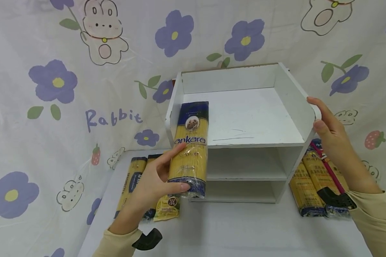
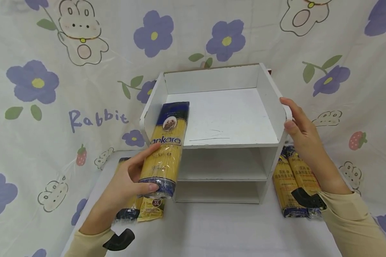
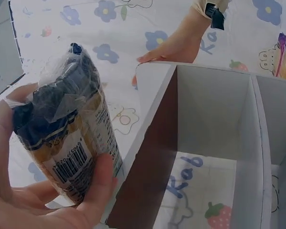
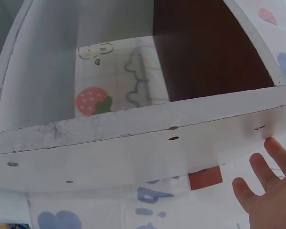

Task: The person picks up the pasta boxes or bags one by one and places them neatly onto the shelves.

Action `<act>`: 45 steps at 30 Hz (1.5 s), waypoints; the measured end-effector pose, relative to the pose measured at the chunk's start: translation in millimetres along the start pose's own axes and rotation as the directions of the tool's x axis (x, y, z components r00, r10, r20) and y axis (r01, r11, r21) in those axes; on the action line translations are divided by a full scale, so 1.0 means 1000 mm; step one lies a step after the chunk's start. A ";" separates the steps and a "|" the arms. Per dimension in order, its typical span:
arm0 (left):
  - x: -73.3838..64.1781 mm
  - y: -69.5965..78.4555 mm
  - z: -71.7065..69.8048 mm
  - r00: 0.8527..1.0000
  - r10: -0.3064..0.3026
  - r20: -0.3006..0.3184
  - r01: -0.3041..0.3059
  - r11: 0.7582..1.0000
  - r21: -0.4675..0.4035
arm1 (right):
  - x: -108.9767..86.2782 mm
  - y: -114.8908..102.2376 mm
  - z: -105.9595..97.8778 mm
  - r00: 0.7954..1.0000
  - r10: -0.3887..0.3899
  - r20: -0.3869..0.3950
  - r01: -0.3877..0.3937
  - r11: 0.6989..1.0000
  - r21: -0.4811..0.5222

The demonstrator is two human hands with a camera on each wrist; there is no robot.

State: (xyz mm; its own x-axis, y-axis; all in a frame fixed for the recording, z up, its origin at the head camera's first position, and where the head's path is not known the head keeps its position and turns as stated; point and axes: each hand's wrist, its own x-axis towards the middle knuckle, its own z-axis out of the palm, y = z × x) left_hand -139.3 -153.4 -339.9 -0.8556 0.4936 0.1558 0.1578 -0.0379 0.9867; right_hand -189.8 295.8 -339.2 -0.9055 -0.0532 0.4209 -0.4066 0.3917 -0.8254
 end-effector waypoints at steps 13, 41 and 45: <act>0.008 -0.001 0.000 0.974 0.016 -0.226 0.043 0.966 0.255 | 0.000 0.000 0.000 1.000 -0.020 0.000 0.020 1.000 -0.004; 0.022 -0.004 0.008 0.920 0.157 -0.358 -0.018 0.932 0.362 | -0.001 -0.001 -0.001 1.000 0.002 0.000 -0.002 1.000 0.023; 0.021 -0.004 0.004 0.930 0.153 -0.334 -0.020 0.929 0.370 | -0.001 -0.001 0.000 1.000 -0.001 0.002 0.001 1.000 0.020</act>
State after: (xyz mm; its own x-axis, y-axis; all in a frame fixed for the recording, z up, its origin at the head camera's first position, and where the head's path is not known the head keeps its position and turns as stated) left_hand -156.0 -139.5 -341.1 -0.9362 0.1628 0.3115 0.3463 0.2762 0.8965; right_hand -188.7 295.9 -338.5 -0.9053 -0.0552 0.4213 -0.4100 0.3733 -0.8322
